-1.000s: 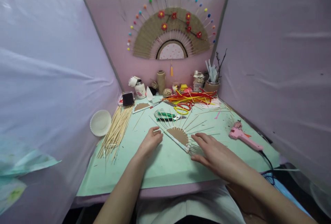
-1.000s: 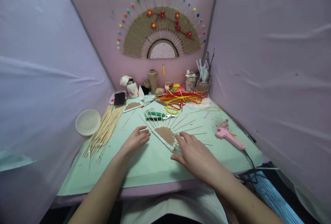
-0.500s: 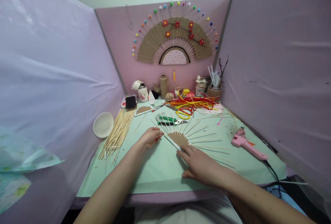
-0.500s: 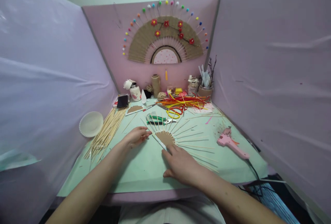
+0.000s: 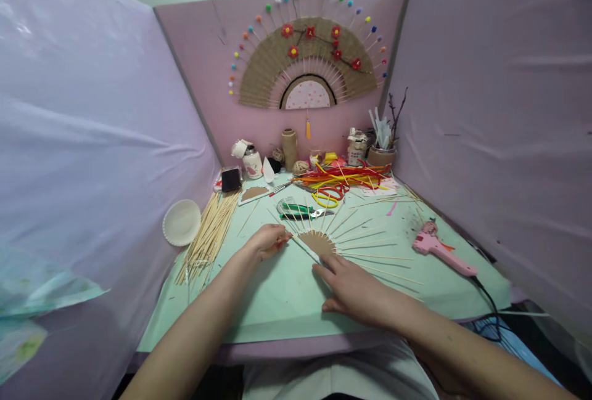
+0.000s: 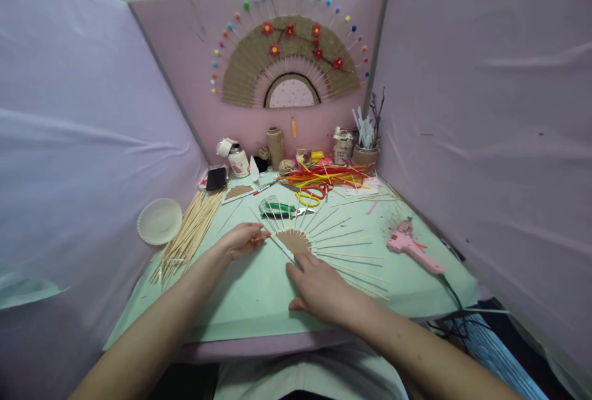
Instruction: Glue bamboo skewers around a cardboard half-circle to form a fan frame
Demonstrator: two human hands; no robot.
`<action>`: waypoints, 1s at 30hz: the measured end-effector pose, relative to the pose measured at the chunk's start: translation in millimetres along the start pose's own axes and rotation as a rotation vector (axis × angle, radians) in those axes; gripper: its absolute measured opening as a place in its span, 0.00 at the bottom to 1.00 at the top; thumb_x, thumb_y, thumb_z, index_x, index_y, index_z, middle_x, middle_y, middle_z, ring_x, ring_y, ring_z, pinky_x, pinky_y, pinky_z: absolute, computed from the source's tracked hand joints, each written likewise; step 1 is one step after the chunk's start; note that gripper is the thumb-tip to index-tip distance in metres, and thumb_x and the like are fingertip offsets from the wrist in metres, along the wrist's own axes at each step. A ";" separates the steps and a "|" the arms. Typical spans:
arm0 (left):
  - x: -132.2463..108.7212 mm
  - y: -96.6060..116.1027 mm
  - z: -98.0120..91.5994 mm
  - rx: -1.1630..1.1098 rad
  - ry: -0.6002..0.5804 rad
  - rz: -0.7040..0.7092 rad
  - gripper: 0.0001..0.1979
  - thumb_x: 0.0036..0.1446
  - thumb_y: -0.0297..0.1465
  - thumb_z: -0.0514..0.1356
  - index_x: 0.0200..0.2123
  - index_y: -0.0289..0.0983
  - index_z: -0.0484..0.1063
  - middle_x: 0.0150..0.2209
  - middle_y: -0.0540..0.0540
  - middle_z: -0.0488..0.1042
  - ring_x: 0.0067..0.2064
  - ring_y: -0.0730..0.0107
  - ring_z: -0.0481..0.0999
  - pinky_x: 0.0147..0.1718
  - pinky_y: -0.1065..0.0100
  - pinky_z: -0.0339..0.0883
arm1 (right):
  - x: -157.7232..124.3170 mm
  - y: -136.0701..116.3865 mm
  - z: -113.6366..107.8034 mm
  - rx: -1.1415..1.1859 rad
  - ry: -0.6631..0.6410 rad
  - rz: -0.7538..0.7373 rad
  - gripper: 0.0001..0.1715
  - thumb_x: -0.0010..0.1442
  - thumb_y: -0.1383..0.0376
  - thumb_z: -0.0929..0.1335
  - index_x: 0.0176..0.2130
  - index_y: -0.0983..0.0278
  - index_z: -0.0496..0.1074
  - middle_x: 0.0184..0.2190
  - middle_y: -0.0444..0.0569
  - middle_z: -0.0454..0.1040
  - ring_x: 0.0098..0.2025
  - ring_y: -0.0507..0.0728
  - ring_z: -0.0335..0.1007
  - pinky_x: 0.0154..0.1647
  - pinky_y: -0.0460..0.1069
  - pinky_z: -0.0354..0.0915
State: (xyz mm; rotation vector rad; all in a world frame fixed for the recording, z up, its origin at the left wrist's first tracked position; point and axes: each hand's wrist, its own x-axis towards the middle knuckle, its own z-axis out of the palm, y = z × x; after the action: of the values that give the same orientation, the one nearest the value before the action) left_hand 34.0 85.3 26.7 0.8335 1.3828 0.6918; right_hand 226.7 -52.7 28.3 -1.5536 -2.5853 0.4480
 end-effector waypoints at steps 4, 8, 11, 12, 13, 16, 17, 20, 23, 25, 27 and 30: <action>-13.8 -9.9 -5.9 -0.031 -0.010 0.031 0.16 0.50 0.17 0.60 0.42 0.35 0.64 0.35 0.43 0.76 0.29 0.76 0.76 0.31 0.74 0.68 | 2.5 3.5 -2.1 0.003 0.029 -0.010 0.41 0.53 0.58 0.77 0.61 0.67 0.68 0.60 0.64 0.68 0.61 0.70 0.64 0.60 0.61 0.63; -21.0 -28.4 -8.1 0.069 0.077 0.204 0.14 0.53 0.21 0.59 0.43 0.37 0.63 0.45 0.40 0.75 0.39 0.71 0.77 0.40 0.70 0.70 | 14.6 14.5 -13.3 -0.031 0.051 0.003 0.34 0.55 0.60 0.75 0.58 0.66 0.70 0.56 0.61 0.71 0.58 0.68 0.67 0.56 0.58 0.64; -12.2 -39.4 -3.3 0.284 0.261 0.463 0.15 0.51 0.21 0.58 0.42 0.39 0.64 0.49 0.42 0.72 0.45 0.68 0.75 0.46 0.66 0.68 | 32.5 28.6 -26.8 -0.031 0.106 0.037 0.19 0.61 0.63 0.70 0.52 0.66 0.75 0.51 0.59 0.75 0.53 0.64 0.71 0.53 0.54 0.65; -6.3 -40.2 -1.4 0.344 0.309 0.519 0.15 0.51 0.21 0.58 0.42 0.39 0.64 0.49 0.42 0.72 0.47 0.67 0.75 0.48 0.65 0.68 | 40.0 34.3 -31.9 -0.032 0.145 0.065 0.19 0.62 0.65 0.69 0.52 0.67 0.74 0.51 0.59 0.76 0.53 0.63 0.72 0.53 0.54 0.64; 0.7 -38.9 -0.1 0.391 0.352 0.550 0.15 0.51 0.22 0.58 0.43 0.39 0.64 0.50 0.42 0.71 0.48 0.66 0.74 0.49 0.64 0.67 | 48.2 40.5 -37.1 -0.034 0.187 0.091 0.18 0.63 0.66 0.67 0.52 0.66 0.74 0.51 0.58 0.76 0.53 0.63 0.72 0.53 0.53 0.63; 27.7 -21.6 -1.3 0.474 0.471 0.517 0.18 0.52 0.25 0.60 0.47 0.39 0.64 0.54 0.38 0.69 0.53 0.62 0.73 0.52 0.62 0.66 | 76.6 60.4 -53.2 -0.013 0.226 0.165 0.17 0.65 0.64 0.66 0.51 0.65 0.76 0.51 0.56 0.78 0.53 0.61 0.73 0.51 0.50 0.64; 37.9 -12.5 -3.7 0.478 0.492 0.509 0.19 0.52 0.26 0.60 0.48 0.38 0.64 0.55 0.36 0.68 0.55 0.60 0.72 0.53 0.61 0.65 | 87.3 67.0 -58.5 -0.014 0.228 0.180 0.16 0.65 0.63 0.66 0.50 0.65 0.77 0.50 0.57 0.78 0.52 0.61 0.74 0.50 0.50 0.64; 68.4 16.3 -13.8 0.490 0.549 0.516 0.19 0.53 0.27 0.61 0.49 0.38 0.64 0.57 0.35 0.68 0.61 0.56 0.68 0.57 0.59 0.60 | 121.1 85.0 -73.8 -0.018 0.236 0.198 0.15 0.65 0.66 0.65 0.48 0.67 0.78 0.49 0.57 0.79 0.50 0.62 0.74 0.48 0.49 0.64; 92.4 33.3 -20.5 0.503 0.571 0.531 0.16 0.57 0.28 0.57 0.49 0.37 0.66 0.55 0.36 0.72 0.57 0.59 0.72 0.55 0.61 0.63 | 154.8 97.9 -87.1 -0.003 0.243 0.206 0.16 0.66 0.68 0.63 0.48 0.67 0.78 0.48 0.56 0.80 0.49 0.60 0.75 0.48 0.49 0.65; 102.2 34.9 -21.0 0.522 0.564 0.551 0.13 0.59 0.29 0.55 0.48 0.38 0.67 0.51 0.38 0.75 0.54 0.60 0.74 0.52 0.63 0.64 | 175.9 103.2 -93.7 0.016 0.233 0.191 0.17 0.67 0.69 0.63 0.49 0.67 0.78 0.49 0.53 0.80 0.50 0.58 0.75 0.49 0.47 0.65; 107.1 30.9 -20.0 0.550 0.557 0.580 0.13 0.59 0.29 0.54 0.48 0.38 0.69 0.51 0.39 0.76 0.55 0.60 0.74 0.52 0.63 0.64 | 195.6 105.8 -97.1 0.031 0.211 0.172 0.18 0.66 0.69 0.63 0.50 0.68 0.77 0.51 0.52 0.79 0.51 0.57 0.74 0.51 0.45 0.64; 107.4 22.9 -19.3 0.604 0.540 0.632 0.16 0.58 0.27 0.52 0.49 0.38 0.70 0.53 0.39 0.75 0.58 0.59 0.71 0.55 0.62 0.62 | 221.5 105.7 -94.1 0.048 0.153 0.137 0.19 0.66 0.70 0.63 0.52 0.68 0.77 0.53 0.51 0.78 0.54 0.55 0.73 0.54 0.44 0.63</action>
State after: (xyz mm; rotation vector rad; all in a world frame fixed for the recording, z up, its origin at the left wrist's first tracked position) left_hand 24.8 188.9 -13.5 1.6957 1.8700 1.0501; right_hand 232.0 206.6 70.9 -1.6845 -2.3486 0.3823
